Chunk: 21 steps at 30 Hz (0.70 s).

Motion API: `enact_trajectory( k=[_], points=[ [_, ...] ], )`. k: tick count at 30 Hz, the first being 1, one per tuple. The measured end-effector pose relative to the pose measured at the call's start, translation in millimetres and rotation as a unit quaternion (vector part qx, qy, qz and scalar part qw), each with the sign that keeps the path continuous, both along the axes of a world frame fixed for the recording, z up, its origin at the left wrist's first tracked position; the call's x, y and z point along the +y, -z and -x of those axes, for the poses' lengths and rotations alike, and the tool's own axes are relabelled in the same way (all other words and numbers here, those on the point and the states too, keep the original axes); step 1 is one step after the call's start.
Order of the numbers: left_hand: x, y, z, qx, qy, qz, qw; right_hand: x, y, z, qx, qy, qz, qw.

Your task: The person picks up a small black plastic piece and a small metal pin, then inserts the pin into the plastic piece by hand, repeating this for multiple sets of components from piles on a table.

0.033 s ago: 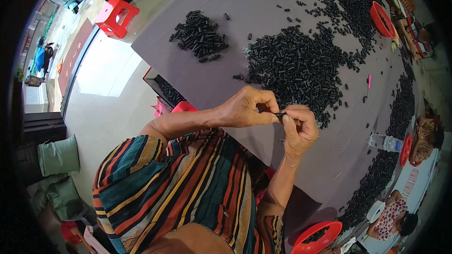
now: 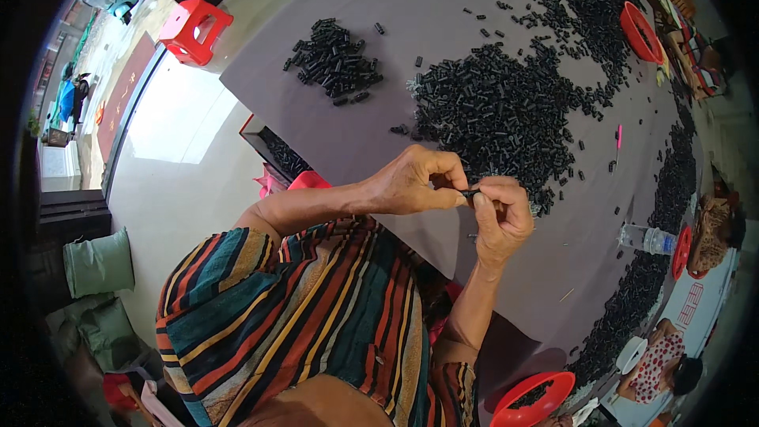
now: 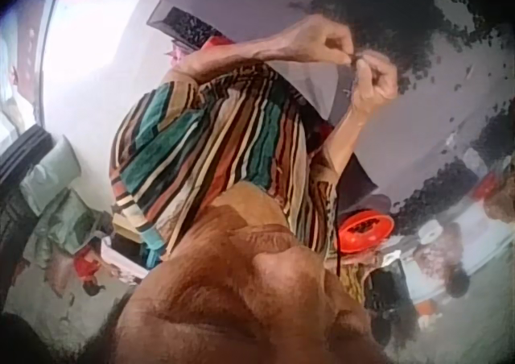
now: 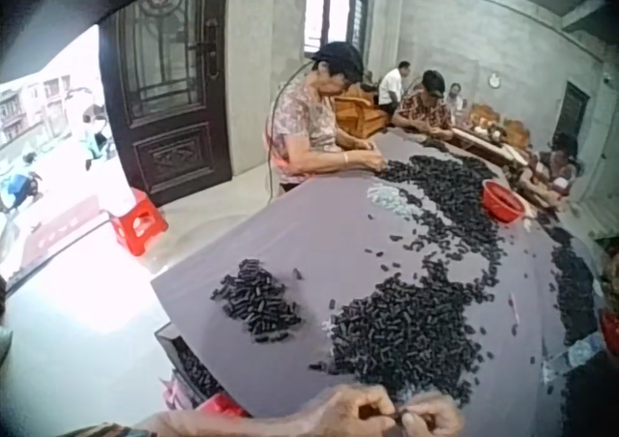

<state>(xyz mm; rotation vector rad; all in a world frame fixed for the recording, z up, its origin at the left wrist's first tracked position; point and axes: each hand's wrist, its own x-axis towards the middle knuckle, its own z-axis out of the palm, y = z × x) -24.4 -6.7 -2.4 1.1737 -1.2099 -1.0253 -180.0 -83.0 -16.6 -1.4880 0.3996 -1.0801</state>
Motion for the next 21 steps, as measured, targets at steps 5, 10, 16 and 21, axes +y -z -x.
enact_trajectory(
  k=[5, 10, 16, 21],
  points=[
    [-0.9, -1.9, -0.5, -0.004, 0.020, -0.023, 1.000, 6.5, -6.1, -3.6, 0.033, 0.053, 0.078, 0.995],
    [-2.6, 4.0, 7.4, 0.019, -0.016, -0.017, 1.000, 4.9, -6.8, -3.9, 0.078, 0.098, 0.186, 0.975],
    [-6.4, 7.9, 8.9, 0.019, -0.012, -0.035, 0.999, -1.1, -7.5, 0.8, 0.061, 0.043, 0.050, 0.996],
    [-6.5, 15.6, 6.6, 0.081, 0.007, -0.043, 0.996, -4.5, -0.4, 1.1, 0.085, 0.022, 0.076, 0.993]
  ],
)
